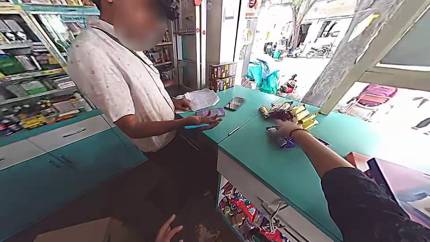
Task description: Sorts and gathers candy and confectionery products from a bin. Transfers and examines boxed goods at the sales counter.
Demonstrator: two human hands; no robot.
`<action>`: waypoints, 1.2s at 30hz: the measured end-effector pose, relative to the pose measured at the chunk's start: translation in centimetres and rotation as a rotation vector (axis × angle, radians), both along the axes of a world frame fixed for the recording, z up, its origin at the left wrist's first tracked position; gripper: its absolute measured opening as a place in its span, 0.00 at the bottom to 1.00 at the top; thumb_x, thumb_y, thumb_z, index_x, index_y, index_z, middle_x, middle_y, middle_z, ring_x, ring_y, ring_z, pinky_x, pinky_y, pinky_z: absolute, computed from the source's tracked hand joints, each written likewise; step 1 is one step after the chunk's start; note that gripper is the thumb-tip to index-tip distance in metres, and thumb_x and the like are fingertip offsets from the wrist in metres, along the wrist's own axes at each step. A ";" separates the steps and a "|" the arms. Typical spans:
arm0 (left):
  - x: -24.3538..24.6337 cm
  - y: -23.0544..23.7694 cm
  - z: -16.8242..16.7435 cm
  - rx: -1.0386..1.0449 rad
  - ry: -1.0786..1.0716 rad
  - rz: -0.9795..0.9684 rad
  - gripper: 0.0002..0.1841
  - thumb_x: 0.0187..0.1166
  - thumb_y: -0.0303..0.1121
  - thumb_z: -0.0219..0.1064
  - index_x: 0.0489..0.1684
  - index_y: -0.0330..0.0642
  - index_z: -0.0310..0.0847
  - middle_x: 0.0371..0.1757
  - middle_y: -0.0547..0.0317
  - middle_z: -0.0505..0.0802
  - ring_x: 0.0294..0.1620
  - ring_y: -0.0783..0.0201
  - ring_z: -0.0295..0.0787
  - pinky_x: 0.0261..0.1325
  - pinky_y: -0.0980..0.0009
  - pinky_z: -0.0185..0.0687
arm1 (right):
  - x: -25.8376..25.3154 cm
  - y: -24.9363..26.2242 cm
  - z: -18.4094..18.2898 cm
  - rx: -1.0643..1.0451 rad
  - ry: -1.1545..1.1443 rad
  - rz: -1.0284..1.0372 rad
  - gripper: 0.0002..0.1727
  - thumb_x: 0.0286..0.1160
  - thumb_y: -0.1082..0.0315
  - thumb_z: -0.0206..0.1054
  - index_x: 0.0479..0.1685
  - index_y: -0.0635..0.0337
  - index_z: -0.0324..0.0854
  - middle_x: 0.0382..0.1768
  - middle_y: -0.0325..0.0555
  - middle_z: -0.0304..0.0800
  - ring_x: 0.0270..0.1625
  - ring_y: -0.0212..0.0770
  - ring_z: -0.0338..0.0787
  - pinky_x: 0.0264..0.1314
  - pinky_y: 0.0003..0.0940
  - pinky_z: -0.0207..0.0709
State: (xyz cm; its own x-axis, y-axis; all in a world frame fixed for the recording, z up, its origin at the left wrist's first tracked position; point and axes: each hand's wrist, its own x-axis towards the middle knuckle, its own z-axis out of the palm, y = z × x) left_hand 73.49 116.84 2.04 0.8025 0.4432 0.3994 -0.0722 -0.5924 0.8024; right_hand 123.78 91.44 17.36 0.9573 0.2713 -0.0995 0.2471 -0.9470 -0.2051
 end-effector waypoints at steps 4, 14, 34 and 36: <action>7.0 -1.3 2.3 -0.086 -0.053 -0.271 0.18 0.84 0.36 0.60 0.56 0.29 0.86 0.77 0.33 0.80 0.80 0.61 0.76 0.80 0.68 0.71 | -3.8 0.7 -2.0 -0.012 -0.095 0.069 0.33 0.78 0.57 0.71 0.79 0.66 0.72 0.73 0.90 0.66 0.76 0.88 0.66 0.72 0.82 0.56; 22.6 -7.2 6.0 -0.965 -0.204 -0.600 0.68 0.55 0.73 0.74 0.83 0.24 0.41 0.75 0.53 0.78 0.73 0.70 0.80 0.72 0.68 0.81 | -20.1 6.2 2.2 0.485 0.102 0.495 0.36 0.83 0.59 0.62 0.88 0.64 0.60 0.68 0.65 0.83 0.70 0.60 0.83 0.70 0.57 0.74; 31.8 -6.4 7.3 -1.959 0.050 -1.062 0.36 0.63 0.46 0.81 0.68 0.34 0.76 0.67 0.37 0.90 0.72 0.45 0.86 0.77 0.56 0.79 | -7.5 -5.7 1.8 0.110 0.179 -0.083 0.29 0.81 0.59 0.69 0.73 0.72 0.71 0.52 0.67 0.88 0.52 0.61 0.90 0.58 0.58 0.79; 32.2 -7.1 7.1 -1.890 0.080 -1.041 0.37 0.62 0.49 0.82 0.69 0.37 0.75 0.65 0.43 0.91 0.70 0.48 0.88 0.74 0.55 0.81 | -10.2 -2.5 2.5 0.202 0.157 0.057 0.32 0.78 0.58 0.71 0.75 0.72 0.71 0.52 0.64 0.89 0.50 0.57 0.92 0.57 0.53 0.82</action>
State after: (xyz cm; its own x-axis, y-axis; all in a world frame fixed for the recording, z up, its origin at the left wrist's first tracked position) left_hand 105.70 109.72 9.14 0.9404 -0.3279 0.0896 0.2980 0.9220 0.2471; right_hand 113.58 88.90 19.86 0.9172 0.3537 -0.1836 0.2490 -0.8683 -0.4289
